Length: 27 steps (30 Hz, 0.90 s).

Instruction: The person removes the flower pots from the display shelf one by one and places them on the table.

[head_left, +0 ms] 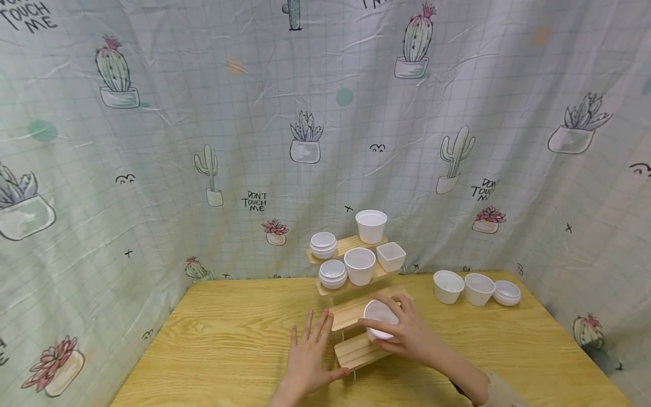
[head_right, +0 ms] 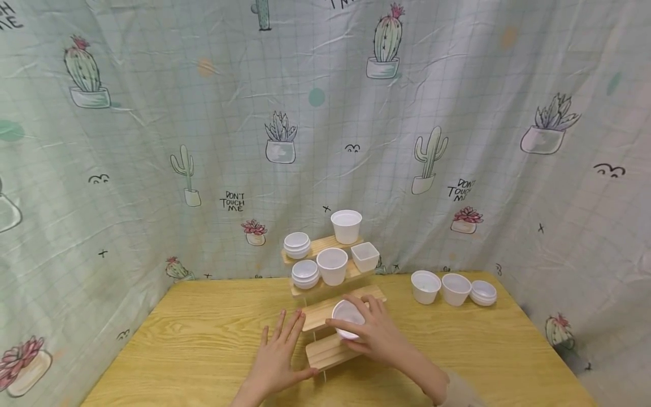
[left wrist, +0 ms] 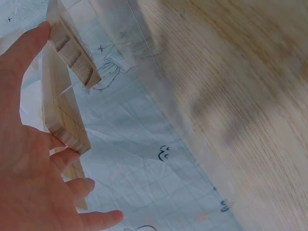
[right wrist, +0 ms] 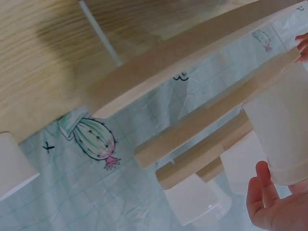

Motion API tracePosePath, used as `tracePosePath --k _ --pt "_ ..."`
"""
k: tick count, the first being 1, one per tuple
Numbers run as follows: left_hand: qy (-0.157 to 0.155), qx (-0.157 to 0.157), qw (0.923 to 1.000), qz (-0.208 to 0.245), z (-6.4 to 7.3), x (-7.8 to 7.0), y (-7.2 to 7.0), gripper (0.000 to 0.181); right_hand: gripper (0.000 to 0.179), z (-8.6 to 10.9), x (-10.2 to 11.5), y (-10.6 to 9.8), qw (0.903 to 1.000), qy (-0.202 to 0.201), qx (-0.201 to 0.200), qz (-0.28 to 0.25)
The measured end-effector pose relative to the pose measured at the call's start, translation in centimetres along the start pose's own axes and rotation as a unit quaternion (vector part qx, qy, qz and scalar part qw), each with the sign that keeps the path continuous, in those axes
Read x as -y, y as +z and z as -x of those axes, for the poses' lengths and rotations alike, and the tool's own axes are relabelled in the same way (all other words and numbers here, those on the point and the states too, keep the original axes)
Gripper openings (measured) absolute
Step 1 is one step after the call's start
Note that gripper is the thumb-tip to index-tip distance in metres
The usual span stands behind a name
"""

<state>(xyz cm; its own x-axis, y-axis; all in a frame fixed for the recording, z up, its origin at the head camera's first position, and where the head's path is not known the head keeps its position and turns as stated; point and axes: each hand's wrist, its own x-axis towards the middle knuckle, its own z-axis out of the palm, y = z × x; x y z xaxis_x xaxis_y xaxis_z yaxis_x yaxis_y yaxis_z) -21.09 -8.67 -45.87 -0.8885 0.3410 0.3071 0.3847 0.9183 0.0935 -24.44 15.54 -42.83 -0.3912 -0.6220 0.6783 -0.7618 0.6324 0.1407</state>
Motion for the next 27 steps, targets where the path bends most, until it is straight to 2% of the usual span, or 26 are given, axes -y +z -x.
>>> tracePosePath --k 6,15,27 --pt "-0.001 0.0 1.0 0.003 -0.1 -0.1 -0.2 0.105 0.059 1.1 -0.6 -0.4 0.9999 -0.002 -0.013 -0.004" --pt "-0.002 -0.001 1.0 0.009 0.0 -0.1 -0.2 0.105 0.057 2.9 -1.3 -0.8 0.9999 0.007 -0.006 0.005" --pt "-0.005 0.011 0.9997 0.019 -0.1 -0.2 -0.4 0.104 0.055 4.3 -2.4 -1.3 0.9996 0.012 -0.022 0.01"
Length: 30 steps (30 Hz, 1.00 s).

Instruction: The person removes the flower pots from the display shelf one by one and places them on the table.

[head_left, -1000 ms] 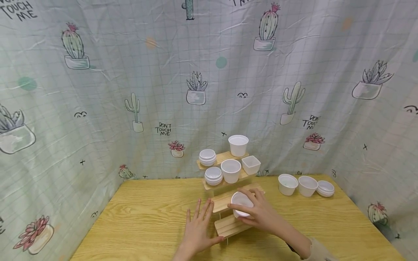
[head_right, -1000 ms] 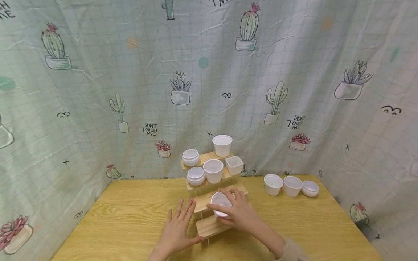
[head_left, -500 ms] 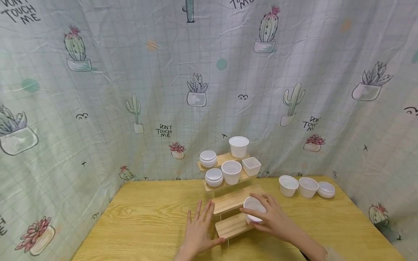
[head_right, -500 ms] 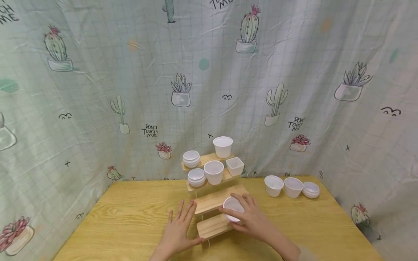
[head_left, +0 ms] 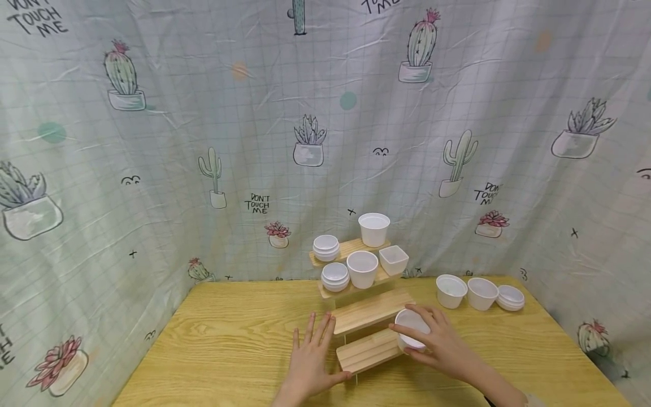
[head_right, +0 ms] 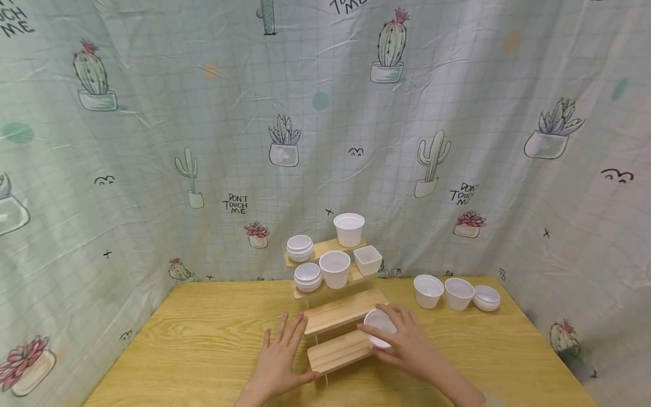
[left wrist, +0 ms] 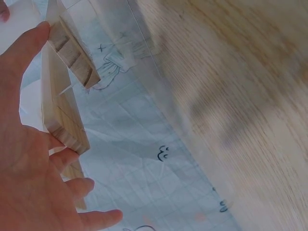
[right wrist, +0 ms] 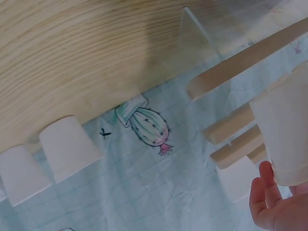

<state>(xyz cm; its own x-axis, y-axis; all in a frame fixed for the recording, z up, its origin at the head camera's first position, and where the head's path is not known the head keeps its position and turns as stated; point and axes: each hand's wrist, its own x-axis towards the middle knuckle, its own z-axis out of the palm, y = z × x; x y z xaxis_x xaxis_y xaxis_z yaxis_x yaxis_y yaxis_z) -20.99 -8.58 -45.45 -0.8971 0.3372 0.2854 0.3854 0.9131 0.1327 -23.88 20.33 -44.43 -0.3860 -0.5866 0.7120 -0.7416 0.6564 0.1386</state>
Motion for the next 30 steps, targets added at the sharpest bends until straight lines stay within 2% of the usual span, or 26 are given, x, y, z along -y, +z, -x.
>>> tracePosePath --k 3,6,10,13,18,30 --pt "0.0 -0.001 1.0 -0.001 0.0 0.0 0.0 0.105 0.051 0.4 -0.4 0.0 1.0 0.0 -0.008 0.003" --pt "0.0 -0.002 1.0 -0.002 0.0 0.0 0.1 0.105 0.049 0.8 -0.7 -0.2 0.9999 0.014 0.001 0.009" --pt "-0.001 -0.002 1.0 -0.005 0.0 0.1 0.2 0.105 0.055 1.4 -1.0 -0.5 0.9987 0.043 0.028 0.009" --pt "-0.001 -0.003 0.9999 -0.01 0.0 0.1 0.3 0.105 0.06 1.8 -1.3 -0.5 0.9977 0.059 0.034 0.005" --pt "0.0 -0.004 0.9999 -0.012 -0.1 0.2 0.5 0.105 0.064 2.6 -2.2 -0.5 0.9961 0.082 0.031 0.011" --pt "-0.003 0.003 1.0 -0.005 0.0 0.2 0.3 0.105 0.063 4.0 -4.4 -0.7 0.994 0.101 0.021 0.038"
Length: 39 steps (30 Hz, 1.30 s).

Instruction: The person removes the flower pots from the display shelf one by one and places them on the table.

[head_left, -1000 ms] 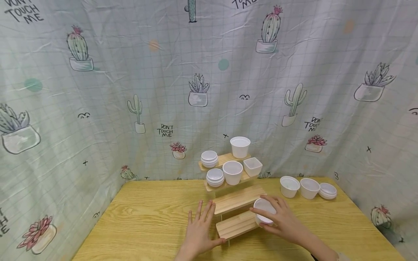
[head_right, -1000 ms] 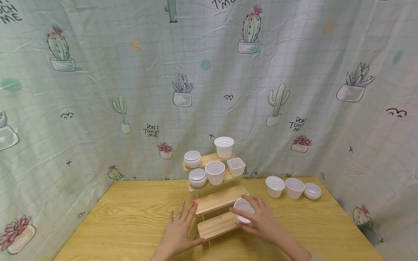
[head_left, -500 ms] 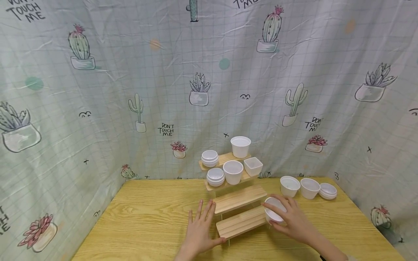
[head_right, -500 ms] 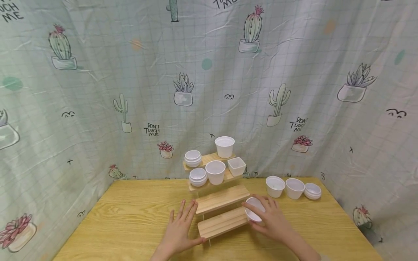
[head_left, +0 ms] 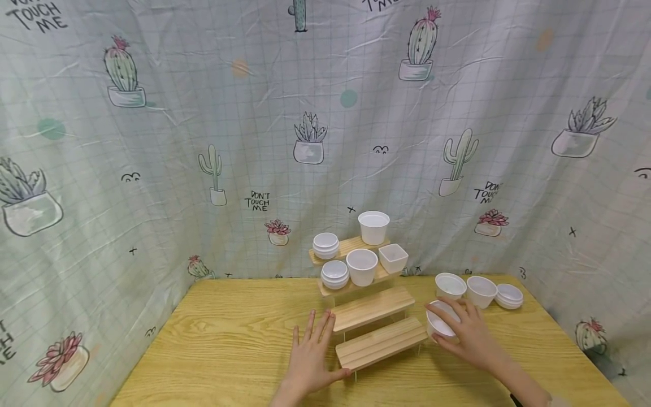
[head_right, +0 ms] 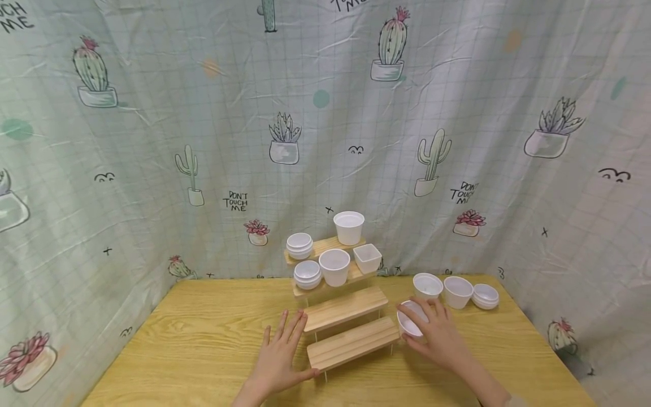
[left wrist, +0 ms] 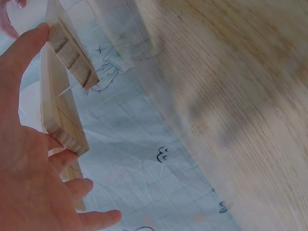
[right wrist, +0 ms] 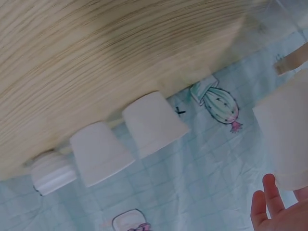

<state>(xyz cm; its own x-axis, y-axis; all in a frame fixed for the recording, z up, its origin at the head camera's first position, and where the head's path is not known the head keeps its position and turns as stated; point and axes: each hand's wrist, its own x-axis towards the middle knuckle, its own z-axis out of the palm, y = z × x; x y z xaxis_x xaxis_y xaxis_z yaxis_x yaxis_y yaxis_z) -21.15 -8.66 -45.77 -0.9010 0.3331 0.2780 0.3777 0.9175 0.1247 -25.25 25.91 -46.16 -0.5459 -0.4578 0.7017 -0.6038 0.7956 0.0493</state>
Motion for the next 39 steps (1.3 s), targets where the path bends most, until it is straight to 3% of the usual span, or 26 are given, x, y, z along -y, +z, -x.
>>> tracePosePath --k 6,10,13,21,39 --pt "0.003 -0.001 1.0 -0.005 0.0 0.0 0.0 0.106 0.062 0.4 -0.9 -0.1 0.9997 0.011 -0.004 0.02" --pt "0.003 0.0 1.0 -0.004 0.0 0.0 -0.1 0.106 0.049 0.5 -1.5 -0.1 0.999 0.006 -0.03 0.033" --pt "0.001 0.001 1.0 -0.001 0.0 -0.1 -0.2 0.105 0.049 0.5 -1.9 -0.1 0.9981 0.005 -0.045 0.042" --pt "0.002 -0.001 1.0 -0.007 0.0 0.0 0.0 0.105 0.042 0.7 -3.1 0.2 0.9978 0.009 -0.037 0.054" --pt "0.003 -0.003 0.9999 -0.011 0.0 0.1 0.2 0.105 0.054 1.2 -6.3 1.9 0.9964 -0.01 -0.037 0.076"
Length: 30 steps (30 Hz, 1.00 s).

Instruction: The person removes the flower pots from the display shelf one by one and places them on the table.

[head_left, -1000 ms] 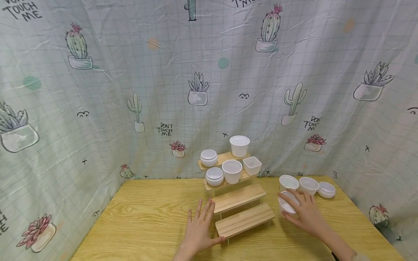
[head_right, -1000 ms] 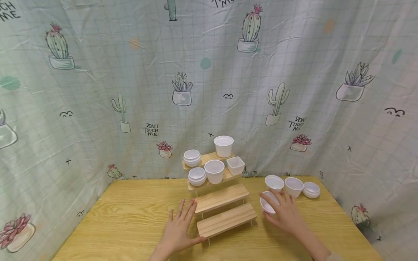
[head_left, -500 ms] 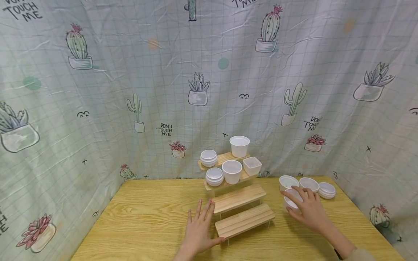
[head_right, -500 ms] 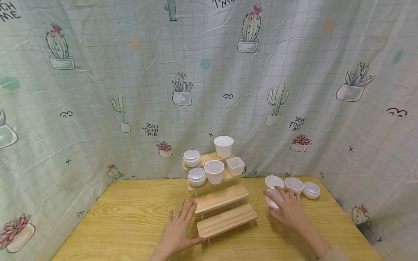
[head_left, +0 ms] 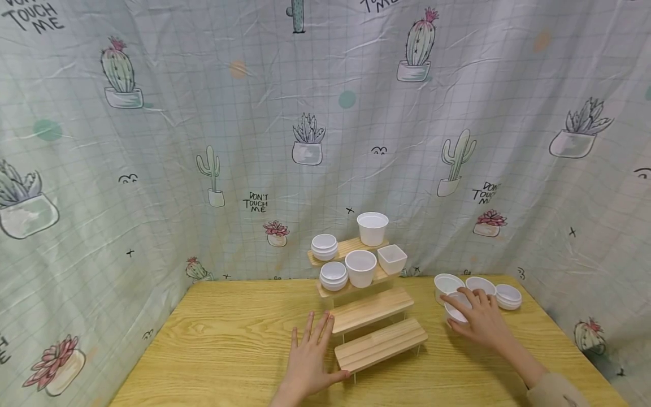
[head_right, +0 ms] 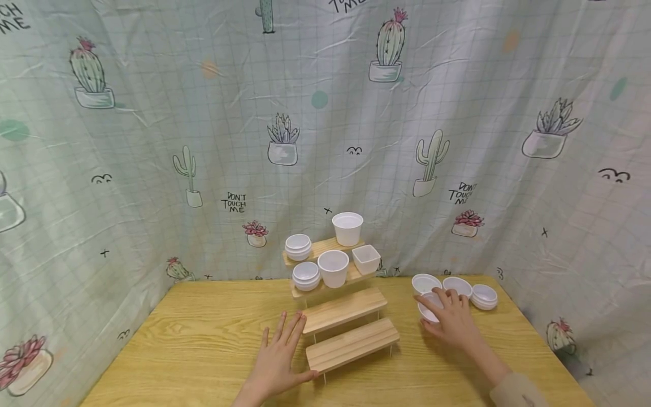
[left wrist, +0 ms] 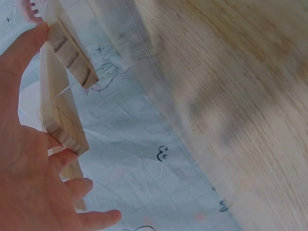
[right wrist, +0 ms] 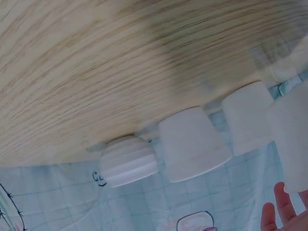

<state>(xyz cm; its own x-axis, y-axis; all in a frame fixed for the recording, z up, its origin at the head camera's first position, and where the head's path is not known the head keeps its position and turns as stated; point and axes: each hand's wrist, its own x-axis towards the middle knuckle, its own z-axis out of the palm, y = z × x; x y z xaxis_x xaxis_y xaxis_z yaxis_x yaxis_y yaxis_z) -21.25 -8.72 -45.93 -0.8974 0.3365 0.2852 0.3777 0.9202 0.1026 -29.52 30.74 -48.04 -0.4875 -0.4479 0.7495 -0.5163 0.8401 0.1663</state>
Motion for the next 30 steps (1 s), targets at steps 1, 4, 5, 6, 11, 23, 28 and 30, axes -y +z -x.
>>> tracePosePath --k 1,4,5,6,11,23,28,30 --pt "0.0 0.001 1.0 -0.001 0.0 0.0 0.0 0.105 0.054 0.1 -0.1 0.1 1.0 -0.001 0.002 -0.001" --pt "-0.001 0.003 1.0 -0.001 0.0 -0.1 -0.1 0.105 0.054 0.3 -0.5 0.4 1.0 0.001 0.009 -0.003" --pt "-0.001 0.003 1.0 0.0 0.0 -0.1 -0.1 0.105 0.053 0.3 -0.6 0.5 0.9999 0.001 0.012 -0.004" --pt "-0.001 0.003 1.0 -0.001 0.0 -0.1 -0.1 0.105 0.053 0.4 -0.7 0.6 0.9999 0.001 0.014 -0.004" --pt "-0.001 0.003 1.0 -0.006 -0.1 -0.1 -0.2 0.106 0.047 0.7 -1.1 1.0 0.9995 0.003 0.03 -0.001" --pt "0.001 0.001 1.0 0.0 0.0 -0.1 -0.2 0.106 0.057 1.0 -1.1 1.3 0.9971 0.02 0.074 0.003" --pt "-0.001 0.005 1.0 -0.001 -0.1 -0.1 -0.1 0.106 0.056 1.1 -1.2 1.6 0.9962 0.025 0.083 0.003" --pt "-0.002 0.005 1.0 -0.002 -0.1 -0.1 0.0 0.106 0.055 1.1 -1.2 1.7 0.9959 0.027 0.087 0.004"
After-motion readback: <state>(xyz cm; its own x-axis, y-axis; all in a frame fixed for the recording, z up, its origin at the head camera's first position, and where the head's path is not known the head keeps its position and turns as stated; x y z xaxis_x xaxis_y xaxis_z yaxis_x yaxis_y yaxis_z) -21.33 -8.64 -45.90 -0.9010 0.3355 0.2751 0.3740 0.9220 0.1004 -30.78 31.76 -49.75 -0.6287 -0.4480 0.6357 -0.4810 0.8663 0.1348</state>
